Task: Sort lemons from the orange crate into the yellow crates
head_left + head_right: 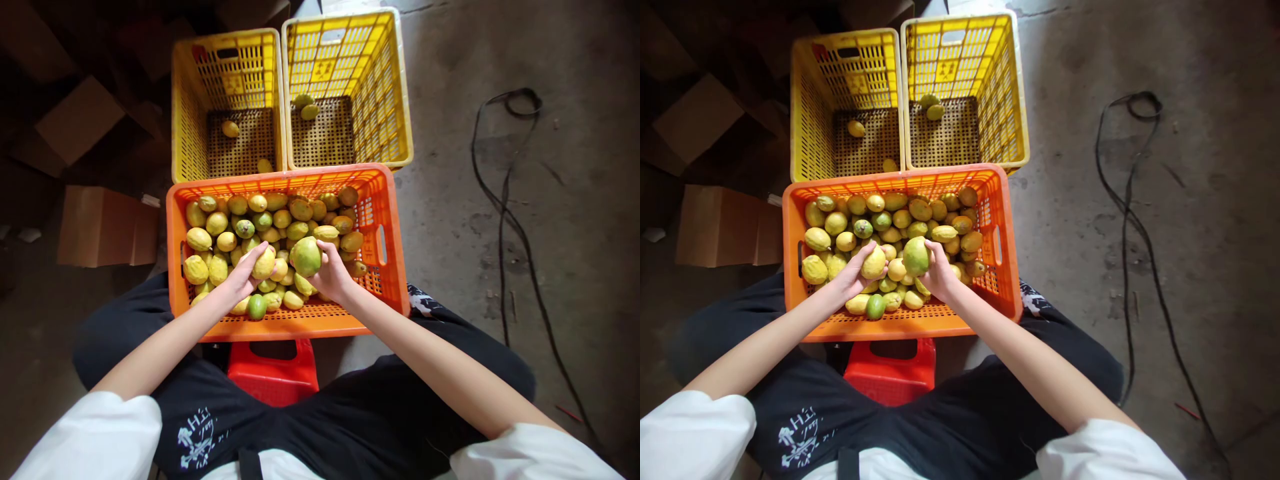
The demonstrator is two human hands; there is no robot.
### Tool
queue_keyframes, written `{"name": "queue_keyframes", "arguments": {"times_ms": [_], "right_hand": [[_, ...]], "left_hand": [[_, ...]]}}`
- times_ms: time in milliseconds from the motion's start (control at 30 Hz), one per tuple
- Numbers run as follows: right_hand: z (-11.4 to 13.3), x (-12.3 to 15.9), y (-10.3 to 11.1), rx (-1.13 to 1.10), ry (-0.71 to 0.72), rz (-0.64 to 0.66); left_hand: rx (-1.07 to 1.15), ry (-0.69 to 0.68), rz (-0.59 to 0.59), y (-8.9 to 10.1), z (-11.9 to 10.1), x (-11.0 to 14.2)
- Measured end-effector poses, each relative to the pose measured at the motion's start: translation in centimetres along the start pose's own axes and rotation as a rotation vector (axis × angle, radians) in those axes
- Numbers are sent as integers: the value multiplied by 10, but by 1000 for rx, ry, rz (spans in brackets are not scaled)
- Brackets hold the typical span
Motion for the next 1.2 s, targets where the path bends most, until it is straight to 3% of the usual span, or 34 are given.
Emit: {"name": "queue_keyframes", "arguments": {"times_ms": [267, 533, 867, 1200], "right_hand": [[-5, -1, 2, 1, -48, 21], [5, -1, -4, 71, 89, 4], [-2, -1, 9, 0, 14, -51], [-3, 3, -4, -10, -31, 31]], "left_hand": [[-37, -13, 51, -2, 2, -4], [-6, -20, 9, -4, 1, -6], [-44, 10, -26, -6, 1, -1], [-6, 20, -21, -9, -1, 3]]}}
Point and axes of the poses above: each hand's wrist, its own x-axis away from the middle knuckle, its own y-axis out of the back of the hand, z = x × y, the point moved 10 cm from there along -x, towards the middle knuckle, and after that the axes turned 13 degrees about z, right-handed, at the moved point
